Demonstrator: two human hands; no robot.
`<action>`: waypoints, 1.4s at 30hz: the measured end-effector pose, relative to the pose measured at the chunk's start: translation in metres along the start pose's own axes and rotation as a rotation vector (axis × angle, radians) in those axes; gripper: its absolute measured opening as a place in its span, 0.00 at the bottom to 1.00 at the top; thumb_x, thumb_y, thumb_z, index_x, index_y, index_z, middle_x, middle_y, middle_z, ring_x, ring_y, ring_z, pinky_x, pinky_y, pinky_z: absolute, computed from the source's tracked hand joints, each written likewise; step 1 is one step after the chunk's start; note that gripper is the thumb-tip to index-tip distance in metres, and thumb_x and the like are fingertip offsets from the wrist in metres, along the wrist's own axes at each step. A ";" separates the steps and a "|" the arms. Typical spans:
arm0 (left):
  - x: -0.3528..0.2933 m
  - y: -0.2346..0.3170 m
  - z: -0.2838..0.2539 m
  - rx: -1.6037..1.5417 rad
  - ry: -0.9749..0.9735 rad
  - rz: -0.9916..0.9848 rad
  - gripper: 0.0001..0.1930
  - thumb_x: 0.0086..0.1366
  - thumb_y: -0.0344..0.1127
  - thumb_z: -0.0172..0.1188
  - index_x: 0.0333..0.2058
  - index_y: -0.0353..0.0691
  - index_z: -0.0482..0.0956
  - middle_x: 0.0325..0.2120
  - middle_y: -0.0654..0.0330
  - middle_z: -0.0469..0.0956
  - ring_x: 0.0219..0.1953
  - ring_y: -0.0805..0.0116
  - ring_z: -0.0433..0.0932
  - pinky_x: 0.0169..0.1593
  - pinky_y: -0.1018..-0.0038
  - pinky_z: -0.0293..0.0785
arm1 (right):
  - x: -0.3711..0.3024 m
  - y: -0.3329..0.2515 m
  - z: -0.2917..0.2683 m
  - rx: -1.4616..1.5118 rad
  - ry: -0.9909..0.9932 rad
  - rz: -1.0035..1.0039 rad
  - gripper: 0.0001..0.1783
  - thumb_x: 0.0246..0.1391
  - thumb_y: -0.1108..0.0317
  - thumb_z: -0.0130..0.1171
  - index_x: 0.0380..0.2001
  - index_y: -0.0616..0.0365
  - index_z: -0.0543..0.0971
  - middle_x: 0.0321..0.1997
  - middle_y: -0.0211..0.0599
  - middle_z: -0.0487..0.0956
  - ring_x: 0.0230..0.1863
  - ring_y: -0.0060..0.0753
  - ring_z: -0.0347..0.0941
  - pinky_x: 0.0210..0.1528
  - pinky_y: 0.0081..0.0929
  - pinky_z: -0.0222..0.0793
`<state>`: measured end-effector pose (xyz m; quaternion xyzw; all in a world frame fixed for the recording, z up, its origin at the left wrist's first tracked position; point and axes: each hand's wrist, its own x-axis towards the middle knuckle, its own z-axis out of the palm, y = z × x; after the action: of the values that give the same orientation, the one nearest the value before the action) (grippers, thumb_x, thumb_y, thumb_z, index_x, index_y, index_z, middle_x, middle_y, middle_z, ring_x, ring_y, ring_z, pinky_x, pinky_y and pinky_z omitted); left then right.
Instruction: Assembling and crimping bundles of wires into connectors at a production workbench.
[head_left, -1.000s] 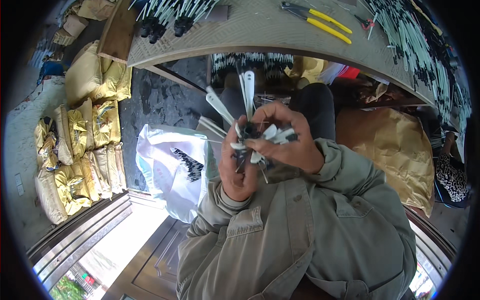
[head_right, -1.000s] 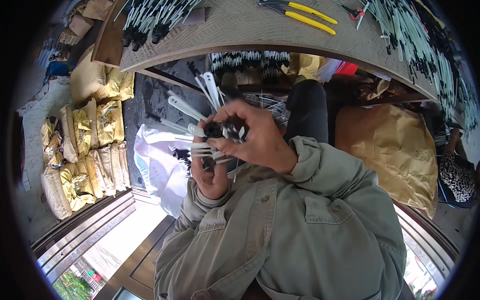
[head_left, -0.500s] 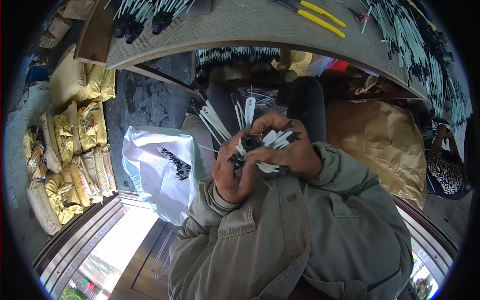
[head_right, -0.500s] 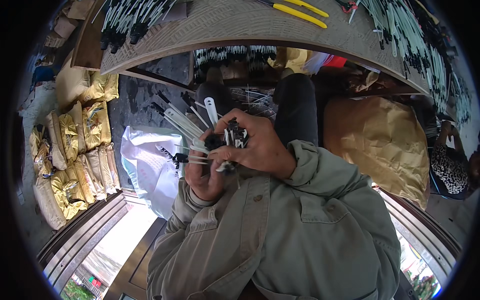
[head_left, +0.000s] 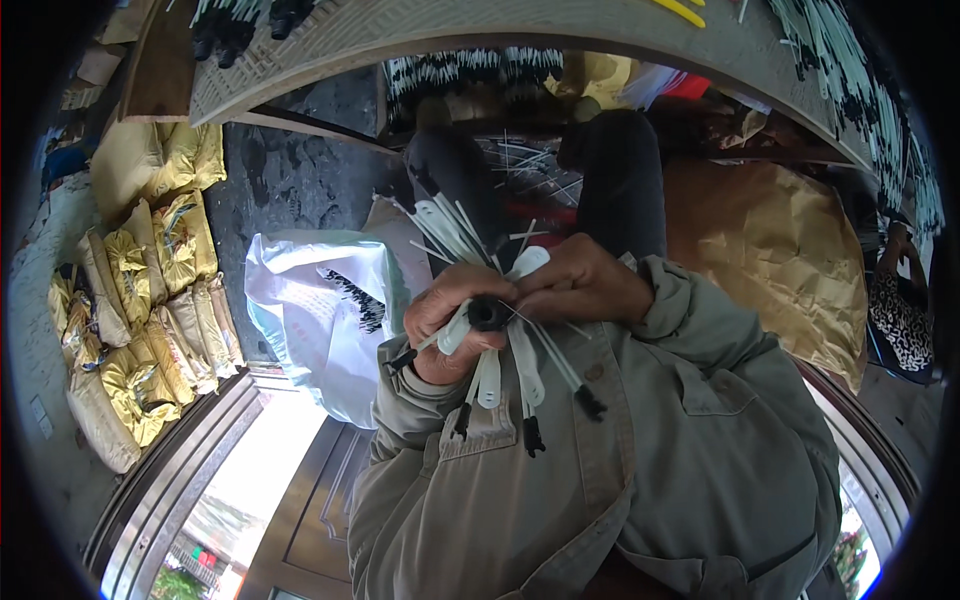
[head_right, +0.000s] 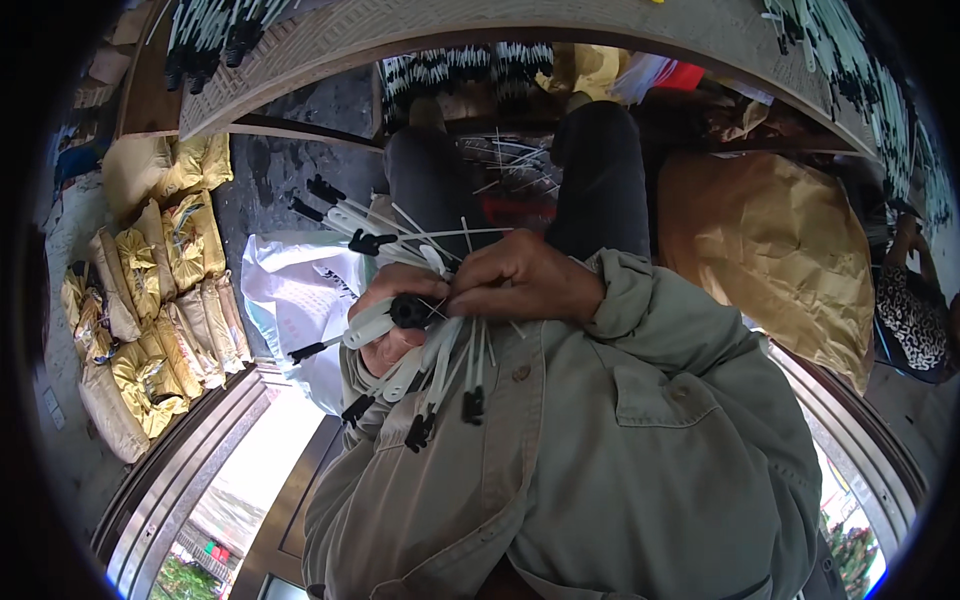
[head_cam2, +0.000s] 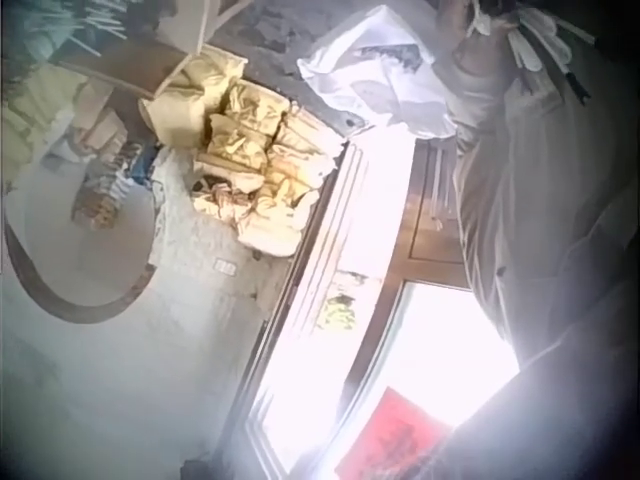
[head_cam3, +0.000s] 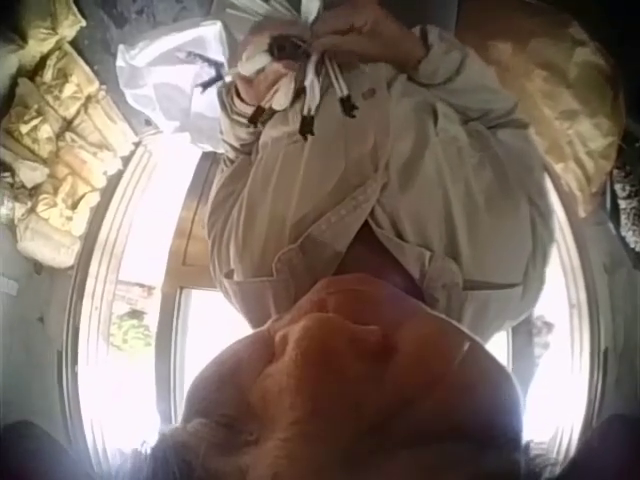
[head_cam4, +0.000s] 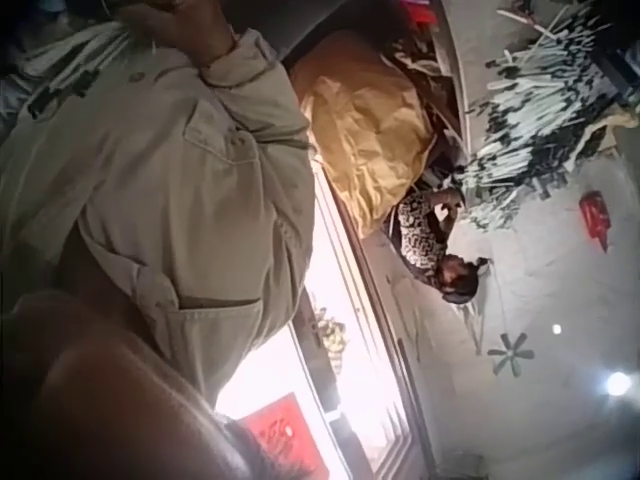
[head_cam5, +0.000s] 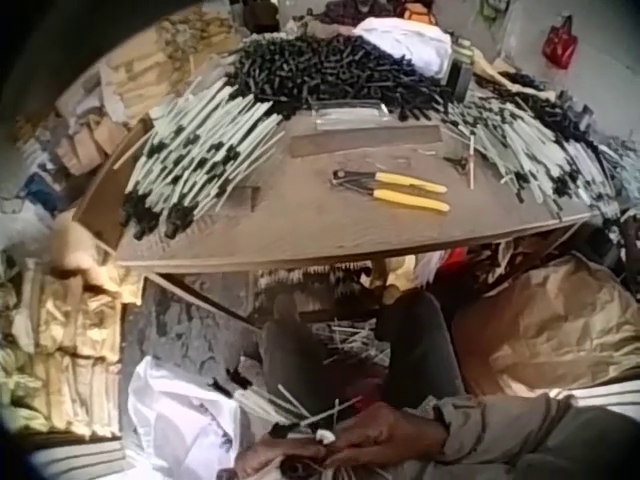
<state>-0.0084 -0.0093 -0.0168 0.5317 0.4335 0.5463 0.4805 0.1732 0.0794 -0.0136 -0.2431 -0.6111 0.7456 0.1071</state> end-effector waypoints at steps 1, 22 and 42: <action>0.000 0.000 0.003 -0.005 -0.009 -0.005 0.26 0.56 0.53 0.57 0.35 0.30 0.75 0.32 0.51 0.75 0.34 0.62 0.73 0.40 0.71 0.68 | 0.001 0.001 0.001 -0.056 0.000 -0.142 0.07 0.48 0.70 0.59 0.29 0.63 0.79 0.26 0.37 0.78 0.27 0.24 0.73 0.28 0.21 0.66; 0.001 -0.005 0.026 -0.062 0.095 -0.024 0.16 0.46 0.31 0.66 0.34 0.33 0.75 0.33 0.53 0.76 0.39 0.61 0.76 0.45 0.73 0.68 | 0.013 0.023 -0.004 0.116 0.077 -0.062 0.13 0.36 0.71 0.68 0.15 0.63 0.72 0.15 0.25 0.71 0.21 0.08 0.62 0.21 0.15 0.56; 0.024 -0.014 0.041 0.159 0.240 -0.082 0.11 0.49 0.25 0.64 0.33 0.33 0.76 0.28 0.61 0.75 0.29 0.76 0.73 0.34 0.82 0.68 | 0.052 -0.070 -0.205 -1.650 0.958 -0.507 0.15 0.47 0.55 0.57 0.27 0.55 0.70 0.29 0.33 0.73 0.34 0.42 0.72 0.30 0.33 0.69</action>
<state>0.0340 0.0152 -0.0247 0.4809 0.5511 0.5498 0.4035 0.2205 0.2953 0.0145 -0.3798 -0.8655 -0.1366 0.2967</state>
